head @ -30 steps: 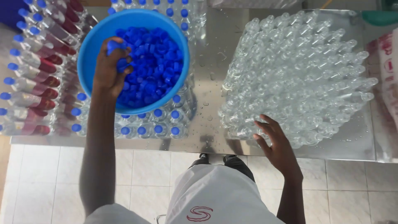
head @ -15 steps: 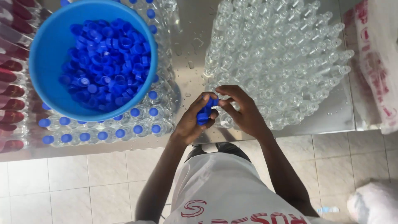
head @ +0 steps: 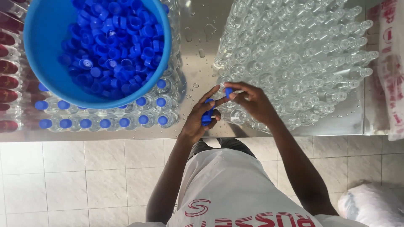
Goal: The person repeatedly takes blue bottle caps from a blue basin and screws them onto clear plastic water bottles arranged on a metal table. The person handles the caps and bottles by hand, working through rows of bottles to secure the lids.
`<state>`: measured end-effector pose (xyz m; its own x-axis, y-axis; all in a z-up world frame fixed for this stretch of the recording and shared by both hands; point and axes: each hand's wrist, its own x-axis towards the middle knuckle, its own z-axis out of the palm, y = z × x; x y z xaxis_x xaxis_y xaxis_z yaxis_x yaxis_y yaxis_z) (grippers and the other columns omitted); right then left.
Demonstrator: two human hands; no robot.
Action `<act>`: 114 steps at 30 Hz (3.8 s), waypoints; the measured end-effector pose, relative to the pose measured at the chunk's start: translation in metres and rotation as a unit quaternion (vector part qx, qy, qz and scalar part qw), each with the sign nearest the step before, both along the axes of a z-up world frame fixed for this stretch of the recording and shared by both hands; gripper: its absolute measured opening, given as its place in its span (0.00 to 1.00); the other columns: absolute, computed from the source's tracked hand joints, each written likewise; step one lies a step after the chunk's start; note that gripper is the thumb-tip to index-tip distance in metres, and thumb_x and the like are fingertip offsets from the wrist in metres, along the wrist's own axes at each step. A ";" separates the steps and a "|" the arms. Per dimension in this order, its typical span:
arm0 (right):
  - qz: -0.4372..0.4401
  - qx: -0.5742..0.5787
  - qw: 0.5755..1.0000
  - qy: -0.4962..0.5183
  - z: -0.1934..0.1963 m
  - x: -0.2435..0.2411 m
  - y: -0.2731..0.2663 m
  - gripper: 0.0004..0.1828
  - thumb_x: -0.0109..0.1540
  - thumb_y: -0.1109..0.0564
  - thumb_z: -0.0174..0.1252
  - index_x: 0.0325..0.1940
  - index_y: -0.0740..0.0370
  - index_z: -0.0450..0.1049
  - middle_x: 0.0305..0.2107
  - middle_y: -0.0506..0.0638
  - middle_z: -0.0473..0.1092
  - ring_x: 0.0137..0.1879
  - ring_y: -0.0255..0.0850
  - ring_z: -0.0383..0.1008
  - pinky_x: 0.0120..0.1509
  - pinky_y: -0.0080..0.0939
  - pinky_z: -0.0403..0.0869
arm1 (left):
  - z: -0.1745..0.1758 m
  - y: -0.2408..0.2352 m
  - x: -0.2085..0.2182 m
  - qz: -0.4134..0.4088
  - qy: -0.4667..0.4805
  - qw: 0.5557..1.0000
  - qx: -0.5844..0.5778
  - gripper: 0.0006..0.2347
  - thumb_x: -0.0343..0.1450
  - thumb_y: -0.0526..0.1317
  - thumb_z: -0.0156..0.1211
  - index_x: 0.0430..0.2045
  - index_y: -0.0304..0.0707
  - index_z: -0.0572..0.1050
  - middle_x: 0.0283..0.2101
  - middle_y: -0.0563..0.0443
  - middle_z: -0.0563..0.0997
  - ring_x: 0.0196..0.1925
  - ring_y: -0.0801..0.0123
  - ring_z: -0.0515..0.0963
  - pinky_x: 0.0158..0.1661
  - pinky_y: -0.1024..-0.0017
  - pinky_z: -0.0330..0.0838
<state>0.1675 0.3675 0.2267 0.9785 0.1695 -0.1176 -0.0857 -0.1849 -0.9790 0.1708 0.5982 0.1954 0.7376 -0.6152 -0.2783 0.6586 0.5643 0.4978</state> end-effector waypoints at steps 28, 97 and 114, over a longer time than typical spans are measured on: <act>0.287 -0.376 0.876 -0.093 -0.029 0.103 -0.034 0.20 0.72 0.37 0.60 0.59 0.50 0.80 0.50 0.50 0.79 0.66 0.51 0.78 0.86 0.74 0.46 | -0.069 0.019 -0.011 0.011 0.019 0.997 0.074 0.22 0.81 0.50 0.57 0.64 0.32 0.72 0.44 0.39 0.79 0.27 0.72 0.80 0.11 0.83 0.65; 0.119 -0.390 0.885 -0.226 0.004 -0.046 -0.027 0.22 0.69 0.44 0.69 0.62 0.55 0.81 0.45 0.50 0.75 0.53 0.48 0.79 0.58 0.48 0.77 | -0.052 -0.023 -0.023 -0.103 -0.012 0.991 0.087 0.20 0.80 0.51 0.63 0.56 0.33 0.76 0.44 0.33 0.84 0.26 0.65 0.85 0.10 0.81 0.68; 0.052 -0.251 0.965 0.054 -0.034 -0.054 -0.042 0.10 0.69 0.52 0.68 0.53 0.53 0.85 0.30 0.54 0.84 0.50 0.53 0.86 0.60 0.53 0.77 | -0.077 0.014 -0.025 -0.079 0.061 0.995 0.013 0.24 0.77 0.43 0.52 0.70 0.31 0.67 0.53 0.40 0.77 0.48 0.66 0.80 0.23 0.82 0.72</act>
